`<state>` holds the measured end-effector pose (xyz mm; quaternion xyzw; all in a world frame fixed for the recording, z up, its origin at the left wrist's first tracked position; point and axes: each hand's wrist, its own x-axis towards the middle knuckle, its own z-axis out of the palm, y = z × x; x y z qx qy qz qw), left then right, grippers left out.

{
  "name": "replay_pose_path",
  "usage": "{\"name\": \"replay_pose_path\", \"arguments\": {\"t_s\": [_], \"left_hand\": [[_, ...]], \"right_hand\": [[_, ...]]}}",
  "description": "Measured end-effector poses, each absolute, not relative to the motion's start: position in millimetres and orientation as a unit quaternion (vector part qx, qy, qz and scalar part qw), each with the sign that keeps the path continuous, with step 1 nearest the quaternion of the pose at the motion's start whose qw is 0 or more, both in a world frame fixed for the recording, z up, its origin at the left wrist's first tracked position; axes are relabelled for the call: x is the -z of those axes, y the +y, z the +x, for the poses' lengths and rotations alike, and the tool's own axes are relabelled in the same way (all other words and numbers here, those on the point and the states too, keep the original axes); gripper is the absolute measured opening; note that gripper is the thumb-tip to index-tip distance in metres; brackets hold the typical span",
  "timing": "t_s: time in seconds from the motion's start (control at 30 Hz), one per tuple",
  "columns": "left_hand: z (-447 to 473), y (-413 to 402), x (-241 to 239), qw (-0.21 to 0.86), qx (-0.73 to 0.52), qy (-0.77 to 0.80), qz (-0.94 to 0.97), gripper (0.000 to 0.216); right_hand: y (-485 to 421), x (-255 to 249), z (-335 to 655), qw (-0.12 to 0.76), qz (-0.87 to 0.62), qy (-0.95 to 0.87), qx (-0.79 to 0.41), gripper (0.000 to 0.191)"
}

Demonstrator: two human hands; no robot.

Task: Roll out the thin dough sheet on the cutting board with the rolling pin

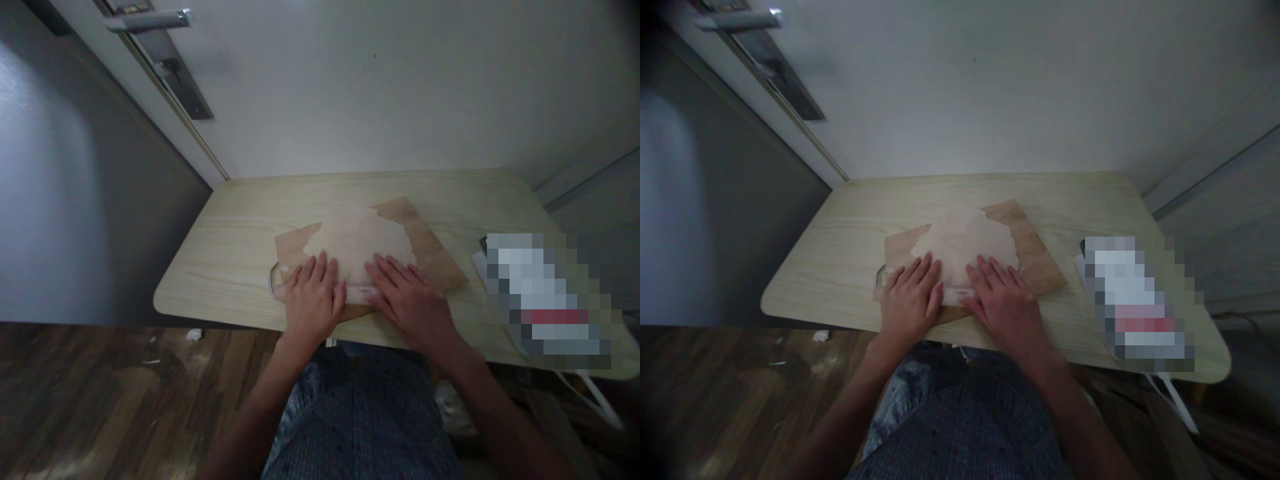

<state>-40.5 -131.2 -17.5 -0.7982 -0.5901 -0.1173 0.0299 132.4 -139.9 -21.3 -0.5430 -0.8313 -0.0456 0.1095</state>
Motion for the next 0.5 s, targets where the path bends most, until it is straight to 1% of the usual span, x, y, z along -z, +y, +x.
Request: {"name": "replay_pose_path", "arguments": {"t_s": [0.13, 0.23, 0.33, 0.4, 0.5], "left_hand": [[-40.6, -134.3, 18.7, 0.028, 0.123, -0.583, -0.803, 0.041], [-42.9, -138.3, 19.7, 0.033, 0.13, -0.58, -0.803, 0.042], [-53.9, -145.3, 21.7, 0.042, 0.138, -0.533, -0.834, 0.044], [-65.4, -150.3, 22.4, 0.049, 0.141, -0.471, -0.869, 0.04], [-78.7, -153.6, 18.9, 0.059, 0.141, -0.415, -0.897, 0.028]], "right_hand": [[-141.1, 20.8, 136.3, 0.109, -0.519, -0.847, 0.048, 0.049], [-143.4, 23.1, 137.2, 0.127, -0.505, -0.851, 0.068, 0.051], [-151.1, 30.8, 139.1, 0.16, -0.486, -0.854, 0.097, 0.037], [-156.9, 36.3, 141.6, 0.181, -0.472, -0.856, 0.11, 0.027], [-158.3, 37.7, 147.1, 0.181, -0.456, -0.864, 0.112, 0.026]]}}
